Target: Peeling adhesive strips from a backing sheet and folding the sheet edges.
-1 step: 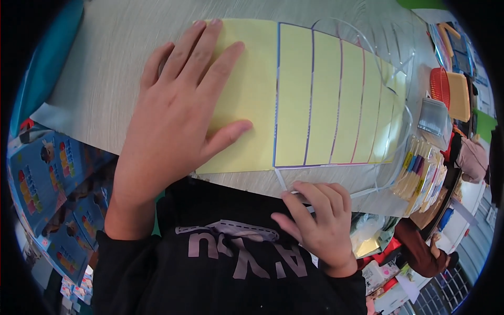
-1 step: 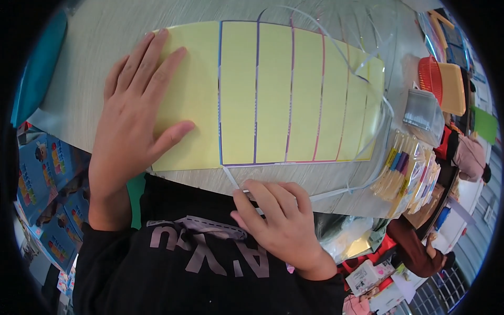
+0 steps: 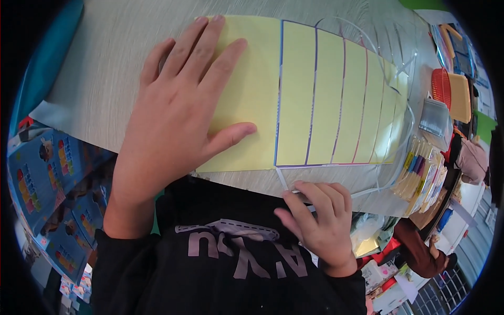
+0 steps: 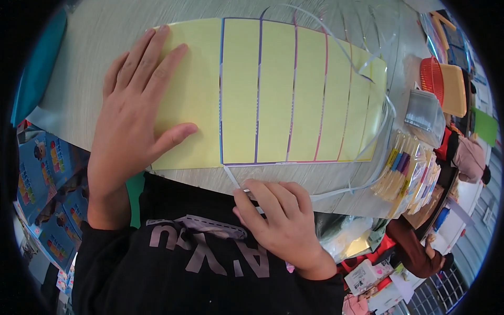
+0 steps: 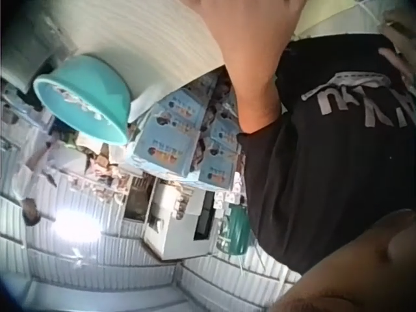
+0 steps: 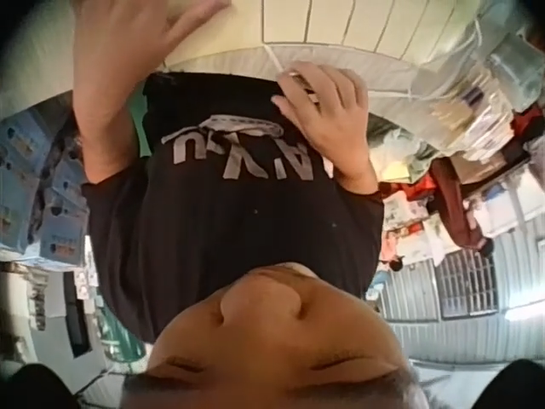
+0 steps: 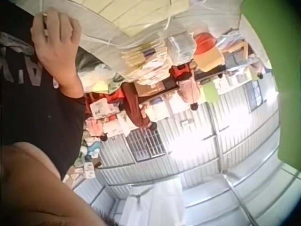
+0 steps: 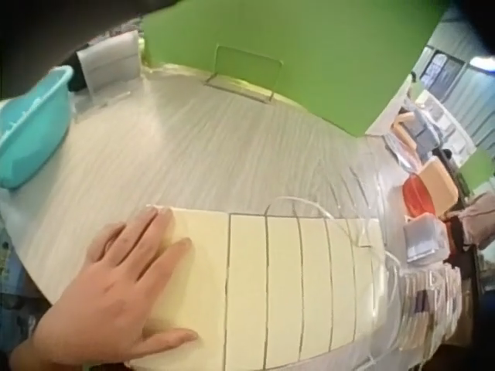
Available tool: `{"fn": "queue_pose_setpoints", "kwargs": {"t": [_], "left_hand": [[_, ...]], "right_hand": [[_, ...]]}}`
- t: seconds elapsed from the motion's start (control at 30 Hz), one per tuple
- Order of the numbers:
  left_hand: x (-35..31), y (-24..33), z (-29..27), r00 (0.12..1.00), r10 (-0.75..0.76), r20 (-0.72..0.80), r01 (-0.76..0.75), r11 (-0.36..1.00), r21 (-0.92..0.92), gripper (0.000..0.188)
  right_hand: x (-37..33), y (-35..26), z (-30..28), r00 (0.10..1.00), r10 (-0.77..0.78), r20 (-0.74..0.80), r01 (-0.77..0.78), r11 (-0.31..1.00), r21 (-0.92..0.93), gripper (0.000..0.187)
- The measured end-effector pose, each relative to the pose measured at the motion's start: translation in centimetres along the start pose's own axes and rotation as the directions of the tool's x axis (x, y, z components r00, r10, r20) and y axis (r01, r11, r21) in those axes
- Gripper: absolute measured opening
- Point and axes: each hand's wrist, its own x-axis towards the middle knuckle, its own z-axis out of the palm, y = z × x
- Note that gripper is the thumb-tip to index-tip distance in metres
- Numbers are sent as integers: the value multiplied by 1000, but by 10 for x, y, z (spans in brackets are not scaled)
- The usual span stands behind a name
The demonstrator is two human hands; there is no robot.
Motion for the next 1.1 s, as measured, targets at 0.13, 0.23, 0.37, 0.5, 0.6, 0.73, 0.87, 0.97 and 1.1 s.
{"fn": "queue_pose_setpoints", "kwargs": {"t": [0.13, 0.23, 0.37, 0.5, 0.6, 0.73, 0.87, 0.97, 1.1], "left_hand": [[0, 2, 2, 1000, 23, -11, -23, 1000, -15, 86], [1, 4, 0, 999, 47, -9, -47, 999, -7, 89], [1, 5, -1, 997, 75, -8, -75, 997, 2, 93], [0, 4, 3, 993, 117, -31, -118, 992, -43, 88], [-1, 4, 3, 986, 156, -58, -159, 986, -47, 82], [-6, -4, 2, 948, 291, -129, -300, 952, -55, 71], [-19, 14, -11, 957, 280, -76, -289, 944, -160, 65], [-26, 35, -8, 982, 187, 23, -174, 946, -275, 68], [-26, 39, 2, 976, 209, 53, -192, 955, -225, 69]], "right_hand": [[3, 9, -2, 998, -54, -28, 57, 994, 94, 32], [11, 14, -12, 996, -72, -58, 81, 983, 167, 29], [26, 13, -22, 989, -98, -107, 118, 973, 200, 30], [37, 18, -17, 984, -9, -175, 54, 966, 253, 33], [44, 22, -13, 988, 58, -145, -8, 946, 323, 32], [49, 23, -7, 983, 142, -118, -82, 909, 410, 23], [48, 22, -5, 984, 166, -65, -124, 901, 416, 19], [47, 18, -5, 980, 195, -48, -154, 883, 443, 17], [47, 20, -2, 973, 211, -94, -151, 889, 432, 16]]}}
